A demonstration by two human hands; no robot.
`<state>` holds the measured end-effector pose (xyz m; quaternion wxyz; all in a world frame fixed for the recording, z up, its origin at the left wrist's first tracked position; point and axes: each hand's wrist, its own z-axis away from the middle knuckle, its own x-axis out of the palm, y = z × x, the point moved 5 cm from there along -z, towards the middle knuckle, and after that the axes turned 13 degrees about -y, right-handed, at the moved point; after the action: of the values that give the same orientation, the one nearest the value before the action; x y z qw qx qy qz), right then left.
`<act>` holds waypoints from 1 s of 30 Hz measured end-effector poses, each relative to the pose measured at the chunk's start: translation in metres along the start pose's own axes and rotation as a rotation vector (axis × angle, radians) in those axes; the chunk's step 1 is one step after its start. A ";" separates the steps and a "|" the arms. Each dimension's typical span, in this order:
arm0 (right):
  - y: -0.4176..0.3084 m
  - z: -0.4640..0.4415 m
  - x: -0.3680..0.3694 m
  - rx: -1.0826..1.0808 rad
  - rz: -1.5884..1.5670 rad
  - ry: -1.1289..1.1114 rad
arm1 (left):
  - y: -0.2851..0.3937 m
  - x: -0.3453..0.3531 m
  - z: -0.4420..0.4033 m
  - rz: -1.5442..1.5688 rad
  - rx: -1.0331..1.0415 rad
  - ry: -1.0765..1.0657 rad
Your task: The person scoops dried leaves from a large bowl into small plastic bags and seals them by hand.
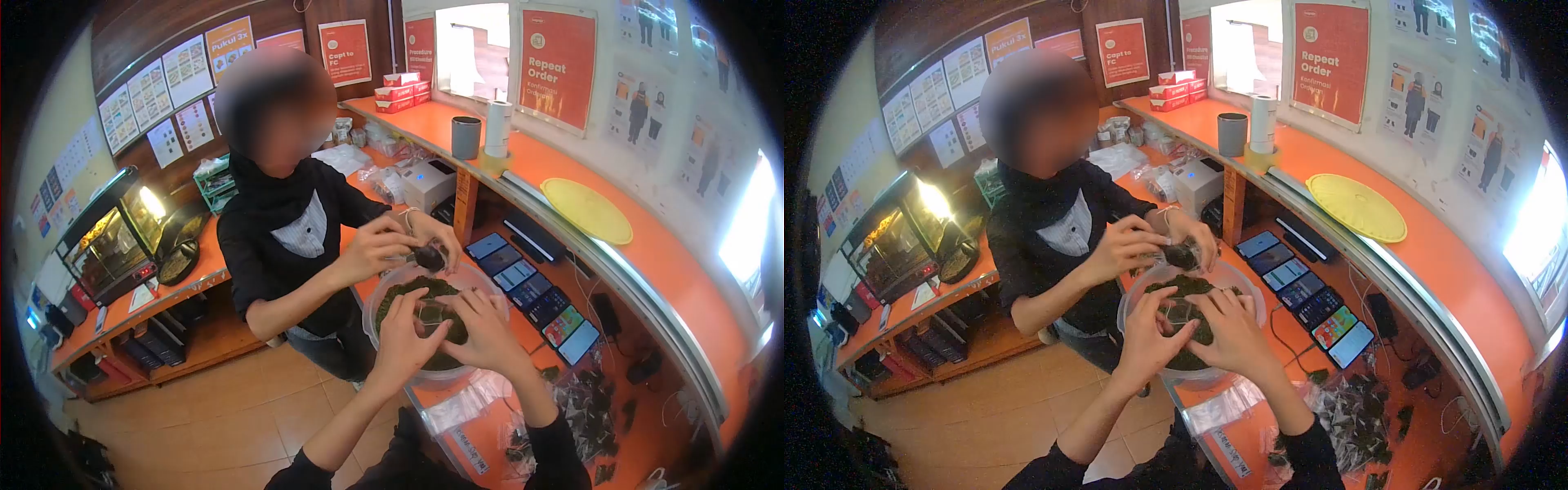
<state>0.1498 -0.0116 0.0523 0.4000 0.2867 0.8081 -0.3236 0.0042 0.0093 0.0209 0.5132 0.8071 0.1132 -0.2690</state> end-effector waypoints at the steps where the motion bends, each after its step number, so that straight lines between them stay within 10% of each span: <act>1: 0.002 -0.001 0.009 0.003 0.001 -0.001 | 0.000 0.001 0.000 0.002 0.000 -0.002; 9: 0.017 0.004 0.013 0.097 -0.413 0.243 | -0.032 -0.001 0.006 0.737 -0.045 0.023; 30: -0.006 0.003 0.001 -0.058 -0.418 0.265 | -0.019 -0.007 0.012 0.774 0.008 -0.031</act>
<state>0.1464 -0.0173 0.0516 0.2233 0.1417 0.9042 -0.3354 -0.0141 0.0073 0.0064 0.5751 0.7881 -0.2085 -0.0682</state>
